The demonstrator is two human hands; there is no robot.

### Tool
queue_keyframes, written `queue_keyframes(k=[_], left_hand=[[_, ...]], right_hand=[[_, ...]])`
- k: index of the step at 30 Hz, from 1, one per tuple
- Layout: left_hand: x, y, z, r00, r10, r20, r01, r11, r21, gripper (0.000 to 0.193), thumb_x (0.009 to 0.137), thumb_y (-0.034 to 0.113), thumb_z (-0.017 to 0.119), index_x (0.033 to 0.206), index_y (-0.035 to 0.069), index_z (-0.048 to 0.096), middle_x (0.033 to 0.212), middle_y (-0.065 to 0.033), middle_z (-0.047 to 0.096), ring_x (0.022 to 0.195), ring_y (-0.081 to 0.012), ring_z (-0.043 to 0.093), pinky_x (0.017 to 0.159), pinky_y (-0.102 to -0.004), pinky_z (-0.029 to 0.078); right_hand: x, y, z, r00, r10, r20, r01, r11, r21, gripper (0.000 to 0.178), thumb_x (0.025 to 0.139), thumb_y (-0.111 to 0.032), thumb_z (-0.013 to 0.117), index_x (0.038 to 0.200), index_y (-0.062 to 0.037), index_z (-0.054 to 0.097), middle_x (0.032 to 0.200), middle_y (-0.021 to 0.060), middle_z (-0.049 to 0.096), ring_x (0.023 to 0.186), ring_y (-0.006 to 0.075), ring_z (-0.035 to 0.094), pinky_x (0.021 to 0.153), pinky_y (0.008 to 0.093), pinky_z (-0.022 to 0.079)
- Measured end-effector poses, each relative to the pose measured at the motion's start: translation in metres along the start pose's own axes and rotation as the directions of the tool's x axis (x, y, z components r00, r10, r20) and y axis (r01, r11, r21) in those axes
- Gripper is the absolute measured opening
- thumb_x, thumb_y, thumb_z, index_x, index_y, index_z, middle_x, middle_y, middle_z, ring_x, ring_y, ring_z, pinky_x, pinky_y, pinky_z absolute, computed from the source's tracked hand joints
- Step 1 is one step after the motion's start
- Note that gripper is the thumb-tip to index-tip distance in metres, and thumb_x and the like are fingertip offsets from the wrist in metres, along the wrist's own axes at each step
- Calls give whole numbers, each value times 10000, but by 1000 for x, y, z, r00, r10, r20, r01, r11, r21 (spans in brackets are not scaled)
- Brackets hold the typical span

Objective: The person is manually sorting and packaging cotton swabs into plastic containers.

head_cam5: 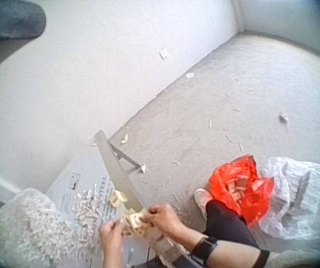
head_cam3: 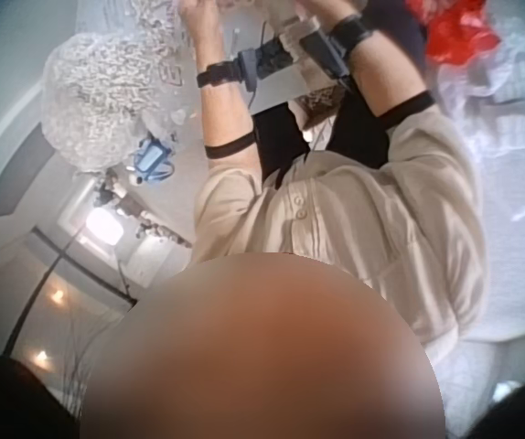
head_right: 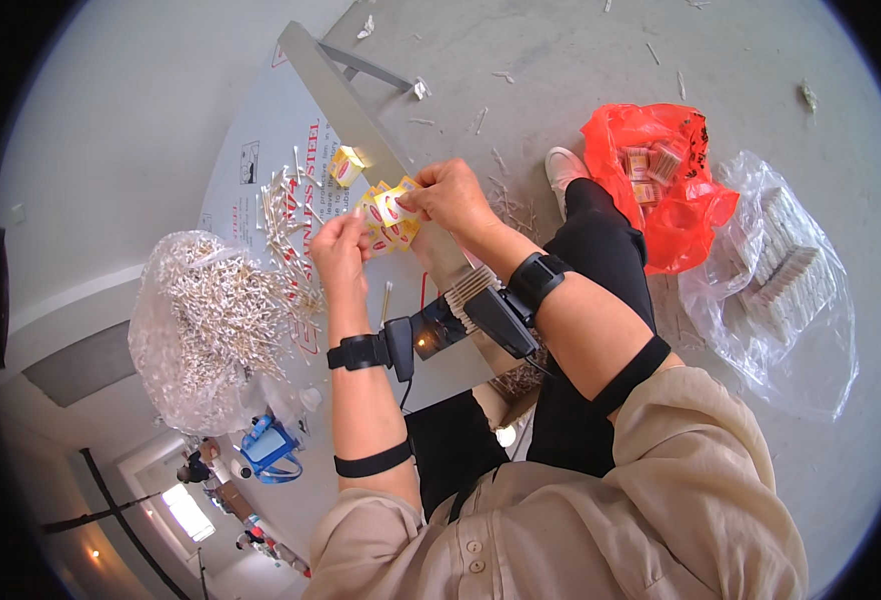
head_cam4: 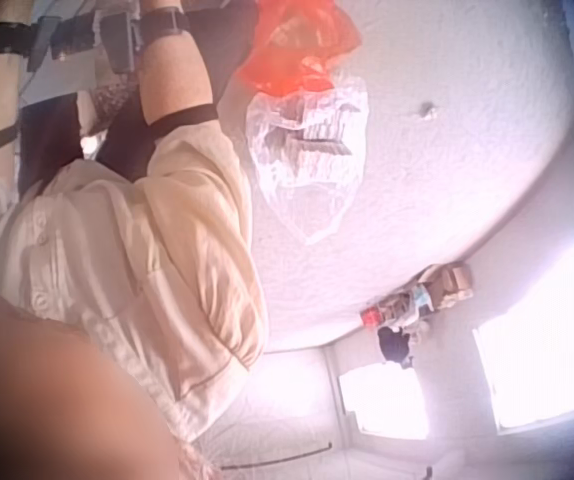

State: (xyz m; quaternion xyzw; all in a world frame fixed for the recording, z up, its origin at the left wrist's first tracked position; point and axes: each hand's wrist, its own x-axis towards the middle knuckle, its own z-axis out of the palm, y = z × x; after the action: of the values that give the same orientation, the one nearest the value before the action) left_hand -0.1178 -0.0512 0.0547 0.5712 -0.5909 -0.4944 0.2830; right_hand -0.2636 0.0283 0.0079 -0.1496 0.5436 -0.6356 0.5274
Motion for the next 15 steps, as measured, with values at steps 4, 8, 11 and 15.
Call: queue_keyframes(k=[4, 8, 11, 15], left_hand=[[-13, 10, 12, 975, -112, 194, 149, 970, -190, 136, 834, 87, 710, 788, -14, 633, 671, -17, 585, 489, -65, 441, 458, -215, 359], [-10, 6, 8, 972, -74, 222, 126, 965, -231, 135, 806, 24, 721, 750, -7, 601, 639, -10, 550, 487, -61, 424, 438, -217, 338], [-9, 5, 8, 967, -99, 234, 166, 943, -289, 172, 794, 16, 731, 720, 8, 576, 628, -11, 536, 483, -66, 412, 432, -218, 326], [-9, 2, 5, 966, -116, 232, 196, 913, -358, 218, 796, 35, 742, 699, 30, 547, 616, -7, 516, 491, -78, 408, 439, -219, 326]], right_hand=[[-1, 0, 1, 1000, -10, 28, 10, 1000, -5, 141, 753, -65, 739, 793, 64, 700, 631, 64, 632, 559, 106, 548, 509, 275, 445], [-2, -1, 3, 999, -10, 46, 10, 1000, -1, 140, 756, -66, 737, 795, 63, 700, 632, 63, 634, 562, 106, 553, 508, 278, 448], [-1, 1, 2, 999, -10, 45, 10, 1000, 11, 134, 759, -64, 734, 791, 62, 701, 628, 62, 632, 560, 99, 551, 504, 274, 449], [0, 3, 2, 999, 2, 41, -4, 998, 55, 130, 768, -67, 732, 783, 58, 702, 624, 59, 628, 557, 95, 545, 500, 264, 447]])
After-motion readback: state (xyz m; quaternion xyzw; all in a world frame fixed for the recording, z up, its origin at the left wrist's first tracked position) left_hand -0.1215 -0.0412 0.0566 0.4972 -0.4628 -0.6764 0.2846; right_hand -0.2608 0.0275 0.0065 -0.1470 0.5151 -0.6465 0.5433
